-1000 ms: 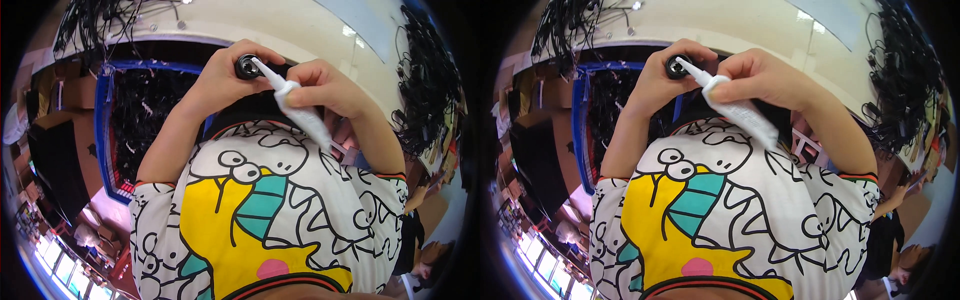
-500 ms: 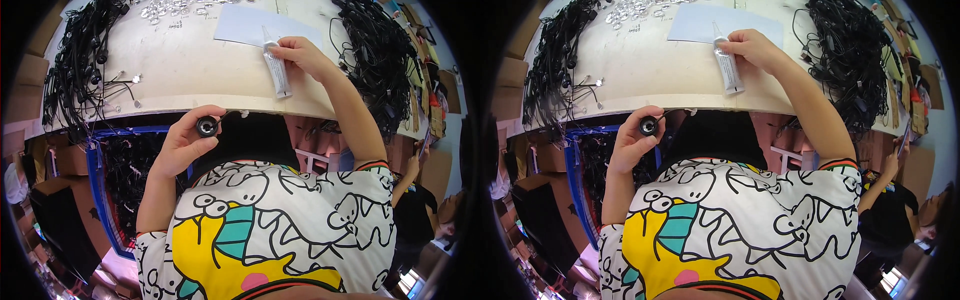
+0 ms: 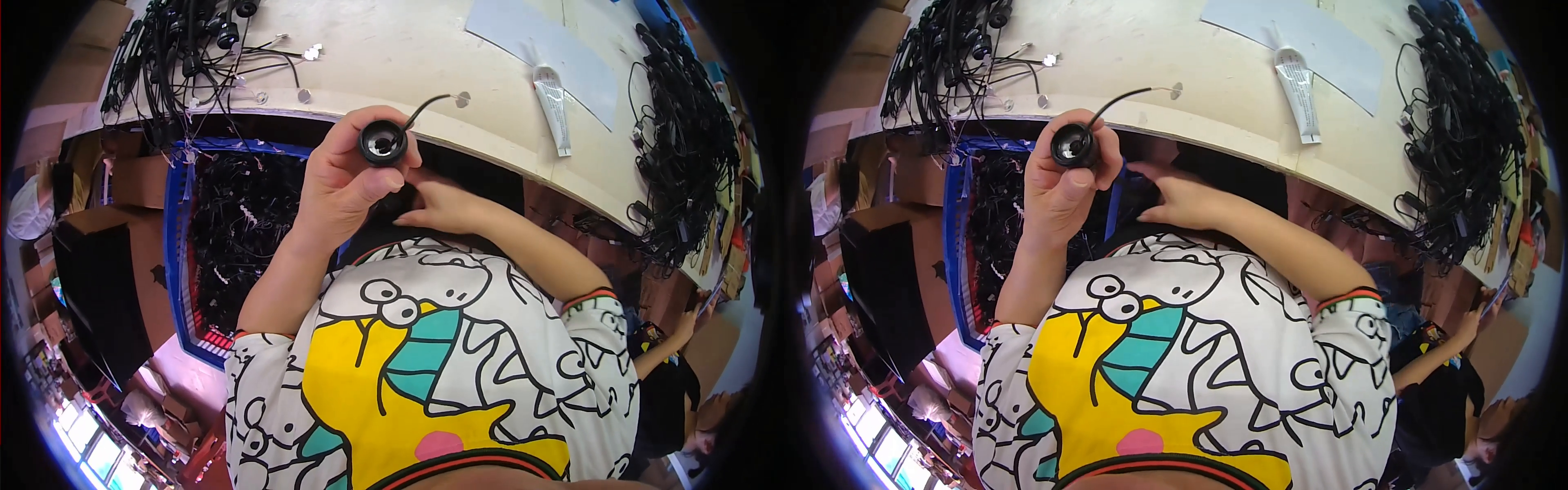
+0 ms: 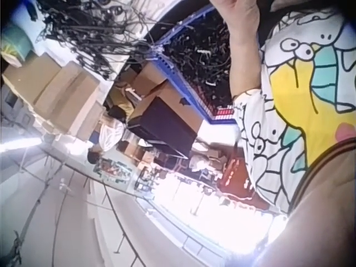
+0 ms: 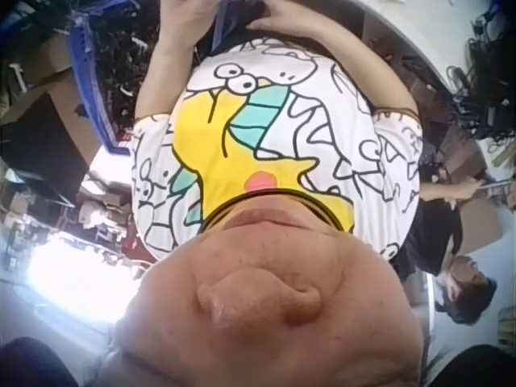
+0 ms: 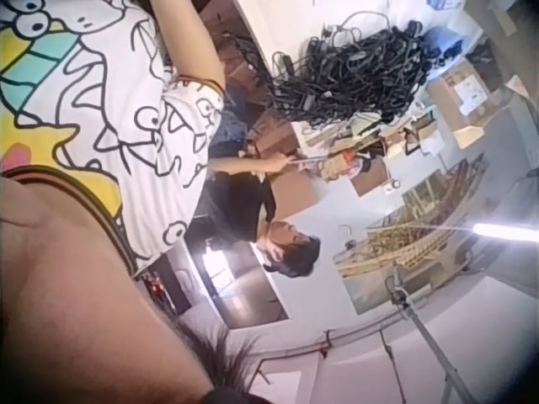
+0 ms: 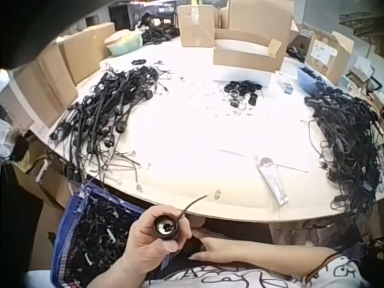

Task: The person assembles electronic components by applying adhesive from a tube to small components and gluing them into a housing, then connecting wires to complete the assembly.

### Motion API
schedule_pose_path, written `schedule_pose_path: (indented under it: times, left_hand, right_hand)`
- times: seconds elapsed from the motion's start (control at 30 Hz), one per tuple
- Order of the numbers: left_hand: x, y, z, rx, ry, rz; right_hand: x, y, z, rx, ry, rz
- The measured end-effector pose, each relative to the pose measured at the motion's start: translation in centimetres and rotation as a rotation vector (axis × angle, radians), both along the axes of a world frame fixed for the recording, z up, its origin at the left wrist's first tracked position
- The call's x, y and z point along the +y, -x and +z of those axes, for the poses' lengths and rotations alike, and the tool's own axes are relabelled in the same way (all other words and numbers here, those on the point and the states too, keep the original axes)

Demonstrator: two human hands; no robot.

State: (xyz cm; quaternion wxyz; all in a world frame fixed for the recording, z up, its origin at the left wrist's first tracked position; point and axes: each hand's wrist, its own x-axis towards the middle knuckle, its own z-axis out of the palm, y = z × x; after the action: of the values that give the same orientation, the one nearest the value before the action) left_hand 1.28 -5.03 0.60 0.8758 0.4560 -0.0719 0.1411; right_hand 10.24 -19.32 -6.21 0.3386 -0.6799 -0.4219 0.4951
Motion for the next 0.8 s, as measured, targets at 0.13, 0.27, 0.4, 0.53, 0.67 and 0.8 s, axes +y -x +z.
schedule_pose_path:
  times: [0.13,0.27,0.4,0.53,0.67,0.8]
  left_hand:
    - [0.3,0.3,1.0,0.078,-0.074,0.069]
    - [1.0,0.4,1.8,-0.002,-0.139,0.089]
    - [1.0,0.5,1.7,0.024,-0.111,0.072]
    - [0.8,0.8,2.1,0.128,-0.079,-0.002]
    - [1.0,1.1,1.8,0.174,-0.403,0.148]
    - [1.2,1.2,1.9,0.215,-0.511,0.215]
  right_hand:
    - [3.3,1.3,-6.1,0.407,-0.009,-0.054]
    - [2.4,0.3,-11.1,0.294,0.11,-0.087]
    - [2.2,0.5,-8.3,-0.007,-0.038,-0.094]
    - [1.8,1.0,-9.5,-0.377,-0.413,-0.06]
    - [0.9,1.0,-14.3,-0.26,-0.385,-0.053]
    - [0.5,0.3,-19.9,-0.055,-0.245,-0.07]
